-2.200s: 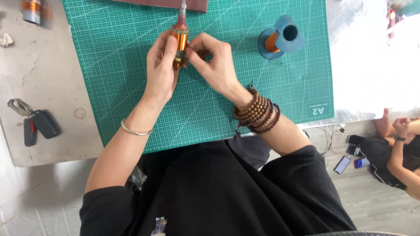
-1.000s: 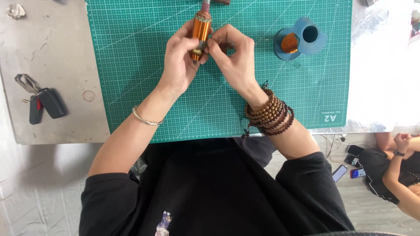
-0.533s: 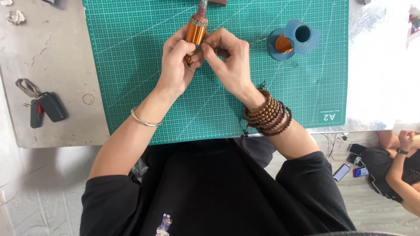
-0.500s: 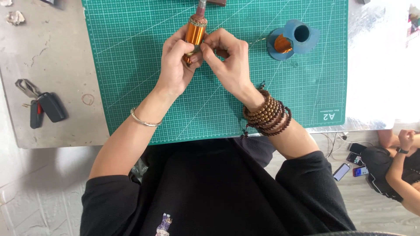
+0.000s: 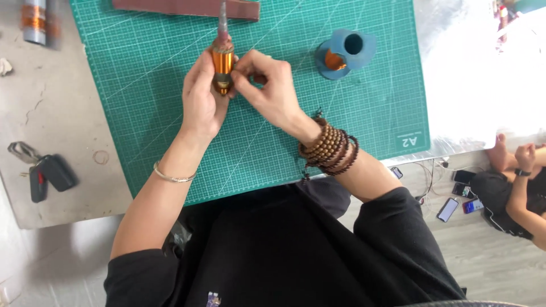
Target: Manually winding copper wire onto the poles of a small motor armature on a cutting mat.
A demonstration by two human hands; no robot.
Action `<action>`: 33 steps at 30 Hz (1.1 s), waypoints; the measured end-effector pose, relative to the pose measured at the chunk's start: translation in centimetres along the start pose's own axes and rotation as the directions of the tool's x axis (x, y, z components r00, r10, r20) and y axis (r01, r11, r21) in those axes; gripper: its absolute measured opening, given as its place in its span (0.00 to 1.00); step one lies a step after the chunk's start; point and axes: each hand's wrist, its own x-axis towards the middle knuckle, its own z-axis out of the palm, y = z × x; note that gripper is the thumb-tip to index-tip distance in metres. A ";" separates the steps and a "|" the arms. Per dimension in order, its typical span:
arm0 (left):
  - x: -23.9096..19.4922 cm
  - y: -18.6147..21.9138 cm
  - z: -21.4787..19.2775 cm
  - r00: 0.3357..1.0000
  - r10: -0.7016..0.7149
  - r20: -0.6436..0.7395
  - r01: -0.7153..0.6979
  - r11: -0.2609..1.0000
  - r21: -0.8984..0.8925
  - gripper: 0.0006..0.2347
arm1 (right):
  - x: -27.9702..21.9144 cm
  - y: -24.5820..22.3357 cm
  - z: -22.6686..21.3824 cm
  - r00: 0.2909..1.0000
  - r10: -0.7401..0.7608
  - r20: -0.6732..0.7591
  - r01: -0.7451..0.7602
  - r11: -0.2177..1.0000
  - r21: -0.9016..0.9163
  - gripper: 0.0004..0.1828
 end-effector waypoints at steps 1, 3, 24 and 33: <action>-0.1 -0.1 0.0 1.000 -0.003 0.008 0.003 1.000 -0.001 0.15 | -0.2 0.2 0.1 1.000 0.001 -0.007 -0.001 1.000 -0.005 0.04; 0.0 -0.3 0.1 0.997 -0.026 -0.072 0.028 0.999 0.020 0.16 | -0.2 0.5 0.0 1.000 -0.004 0.000 0.004 0.999 -0.036 0.04; -0.5 0.4 1.0 0.997 -0.073 0.009 0.074 0.997 -0.015 0.14 | -0.1 0.8 -0.2 0.998 0.061 -0.034 -0.062 0.997 -0.045 0.06; -0.4 0.4 1.1 0.994 -0.079 -0.075 0.076 0.996 -0.040 0.17 | -0.2 0.8 -0.2 0.999 0.025 -0.026 -0.027 0.997 -0.065 0.06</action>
